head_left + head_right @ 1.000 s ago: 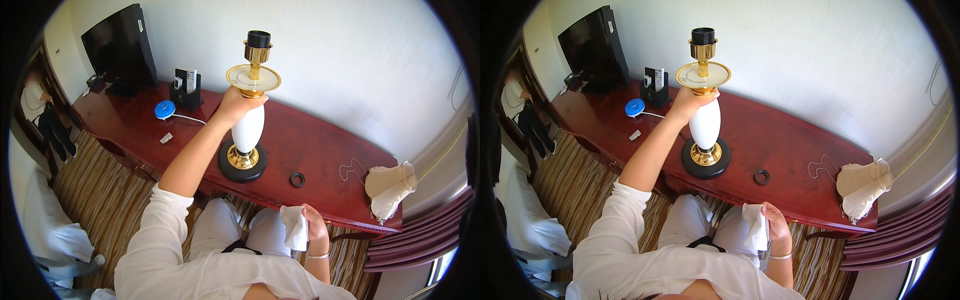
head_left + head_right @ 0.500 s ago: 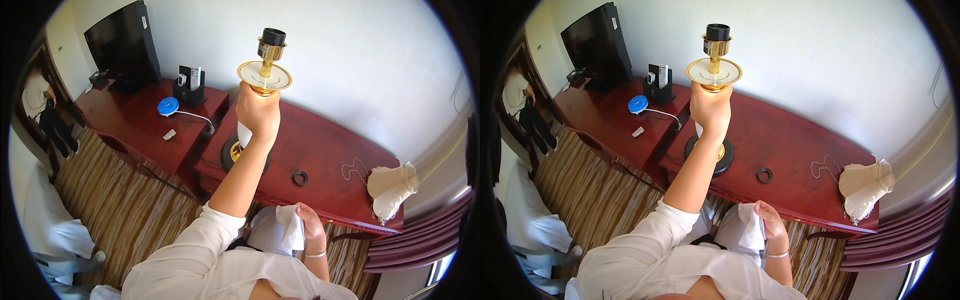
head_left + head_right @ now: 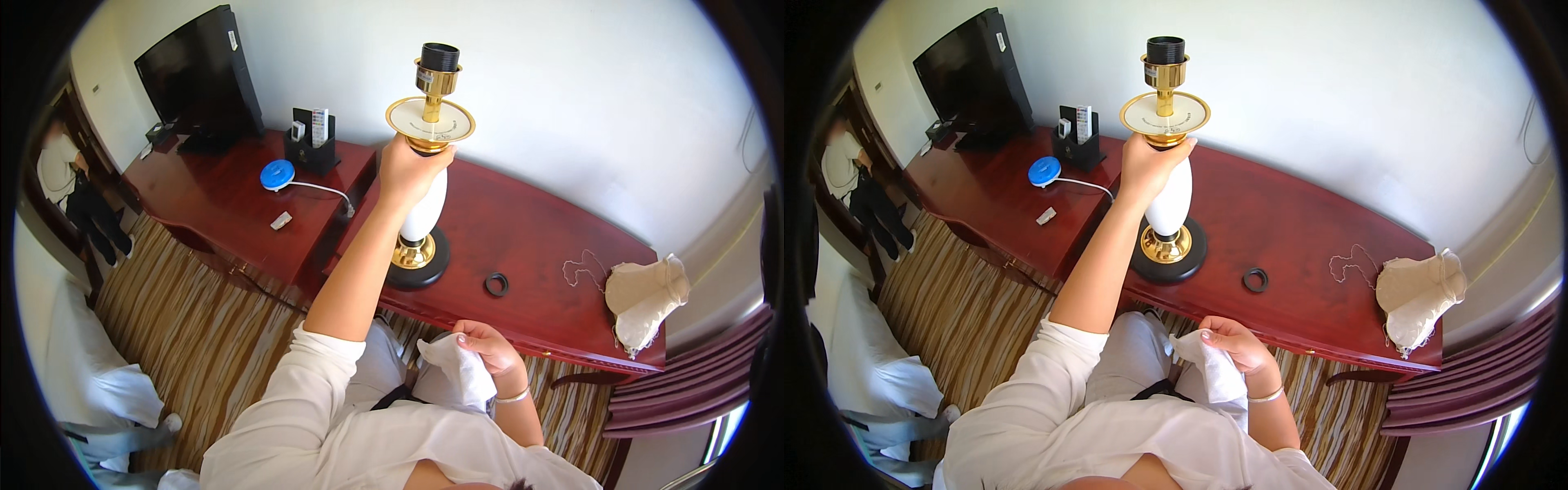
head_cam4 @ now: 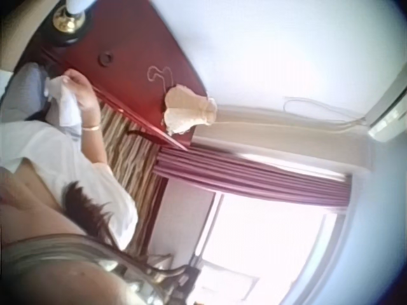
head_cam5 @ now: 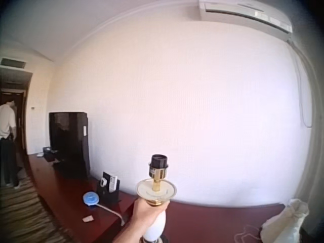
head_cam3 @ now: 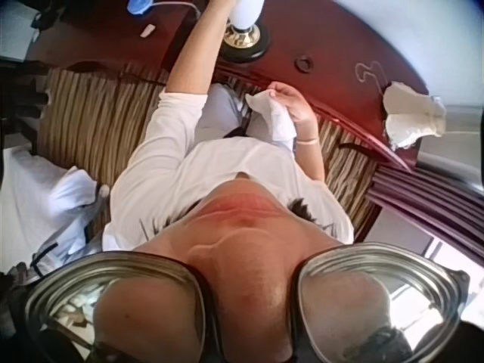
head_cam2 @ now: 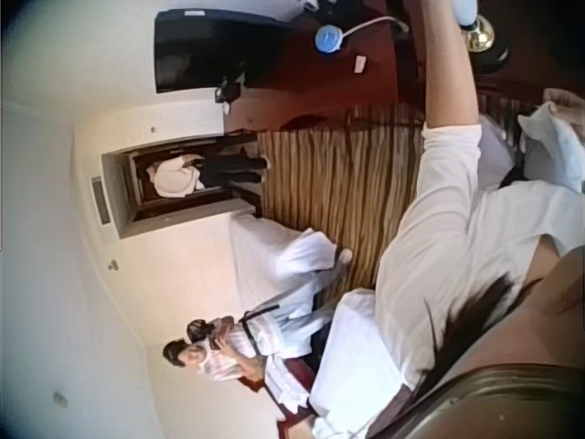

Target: The person sits on the floor and wipes a black lamp ring and the lamp base with a white cloth. They rotate the ring to clean all sides, then wipe the lamp's socket and body before placing the ring on the table.

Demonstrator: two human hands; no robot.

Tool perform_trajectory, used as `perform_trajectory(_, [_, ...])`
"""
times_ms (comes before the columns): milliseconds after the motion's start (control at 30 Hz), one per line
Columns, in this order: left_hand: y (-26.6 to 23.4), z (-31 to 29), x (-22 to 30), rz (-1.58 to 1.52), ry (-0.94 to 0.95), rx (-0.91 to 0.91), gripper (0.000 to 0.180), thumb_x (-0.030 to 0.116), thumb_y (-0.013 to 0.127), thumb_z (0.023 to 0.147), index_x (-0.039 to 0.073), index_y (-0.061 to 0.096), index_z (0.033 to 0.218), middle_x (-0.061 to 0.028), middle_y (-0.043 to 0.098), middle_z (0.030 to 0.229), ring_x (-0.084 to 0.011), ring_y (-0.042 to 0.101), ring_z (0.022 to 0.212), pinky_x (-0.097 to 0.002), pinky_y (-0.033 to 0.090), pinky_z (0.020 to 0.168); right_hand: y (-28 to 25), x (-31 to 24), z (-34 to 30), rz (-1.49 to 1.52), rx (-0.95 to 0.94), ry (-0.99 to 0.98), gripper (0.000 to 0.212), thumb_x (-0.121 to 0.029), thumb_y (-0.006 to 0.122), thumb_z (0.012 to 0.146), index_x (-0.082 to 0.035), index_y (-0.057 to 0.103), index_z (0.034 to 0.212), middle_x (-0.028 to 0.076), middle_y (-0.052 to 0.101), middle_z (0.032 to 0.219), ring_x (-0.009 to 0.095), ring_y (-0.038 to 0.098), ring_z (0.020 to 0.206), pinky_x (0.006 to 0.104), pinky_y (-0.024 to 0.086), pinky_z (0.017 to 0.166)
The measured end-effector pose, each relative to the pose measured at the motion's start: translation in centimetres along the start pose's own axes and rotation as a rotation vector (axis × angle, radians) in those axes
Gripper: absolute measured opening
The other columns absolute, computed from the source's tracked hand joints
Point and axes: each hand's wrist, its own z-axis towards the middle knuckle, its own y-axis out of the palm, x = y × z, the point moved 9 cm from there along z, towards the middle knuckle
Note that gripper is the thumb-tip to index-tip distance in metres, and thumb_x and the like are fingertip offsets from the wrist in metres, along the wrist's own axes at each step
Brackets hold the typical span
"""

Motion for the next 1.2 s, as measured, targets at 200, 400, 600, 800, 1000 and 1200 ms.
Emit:
perform_trajectory(200, [-0.6,-2.5,2.5,0.322,-0.061,0.446,0.036,0.022,0.073,0.068,0.006,0.059,0.097,-0.0089,0.068,0.091,-0.0265,0.065,0.084,-0.0374,0.050,0.074,2.0,-1.9,0.9,-0.110,-0.053,-0.007,0.015,-0.017,0.060,0.089,-0.003,0.054,0.087,-0.004,0.055,0.073,0.002,0.047,0.064,0.0182,0.038,0.057])
perform_trajectory(400, [-0.1,-3.7,4.1,0.465,-0.011,0.709,0.034,0.022,0.077,0.063,0.007,0.055,0.084,-0.0098,0.064,0.073,-0.0323,0.062,0.071,-0.0430,0.049,0.066,6.6,-5.1,1.7,-0.412,-0.186,0.033,0.017,-0.019,0.059,0.091,-0.003,0.054,0.087,-0.005,0.052,0.073,0.001,0.042,0.065,0.0182,0.036,0.058])
perform_trajectory(600, [-1.1,-6.4,2.5,0.275,0.094,0.427,0.060,0.028,0.070,0.078,-0.008,0.040,0.114,-0.0239,0.043,0.115,-0.0347,0.042,0.108,-0.0437,0.033,0.094,9.8,-11.6,0.5,-0.939,-0.216,-0.150,0.015,-0.015,0.060,0.089,0.000,0.058,0.090,-0.002,0.058,0.076,0.005,0.047,0.071,0.0217,0.041,0.061])
perform_trajectory(800, [0.4,-12.6,5.7,-0.248,-0.174,-0.604,0.024,0.023,0.060,0.089,0.000,0.058,0.096,-0.0028,0.059,0.080,-0.0084,0.053,0.074,-0.0244,0.043,0.068,11.4,-18.2,1.1,-0.799,-0.054,-0.316,0.012,-0.014,0.058,0.090,-0.002,0.057,0.089,-0.003,0.057,0.074,0.003,0.049,0.067,0.0196,0.042,0.058])
perform_trajectory(1000, [-2.6,-5.5,8.8,-0.042,-0.049,-0.512,0.018,0.017,0.064,0.085,0.000,0.061,0.082,0.0029,0.058,0.074,-0.0030,0.050,0.068,-0.0199,0.041,0.061,12.0,-23.7,3.2,-0.938,0.132,-0.340,0.023,-0.024,0.055,0.092,-0.002,0.058,0.086,-0.002,0.058,0.073,0.004,0.051,0.066,0.0194,0.042,0.057])
perform_trajectory(1200, [-2.7,2.8,9.7,-0.132,-0.265,-0.540,0.021,0.021,0.060,0.086,0.001,0.063,0.089,-0.0035,0.064,0.080,-0.0091,0.060,0.071,-0.0226,0.049,0.065,14.0,-31.4,5.1,-0.894,0.328,-0.587,0.028,-0.025,0.056,0.088,0.002,0.061,0.091,0.006,0.060,0.075,0.012,0.056,0.064,0.0248,0.046,0.058])
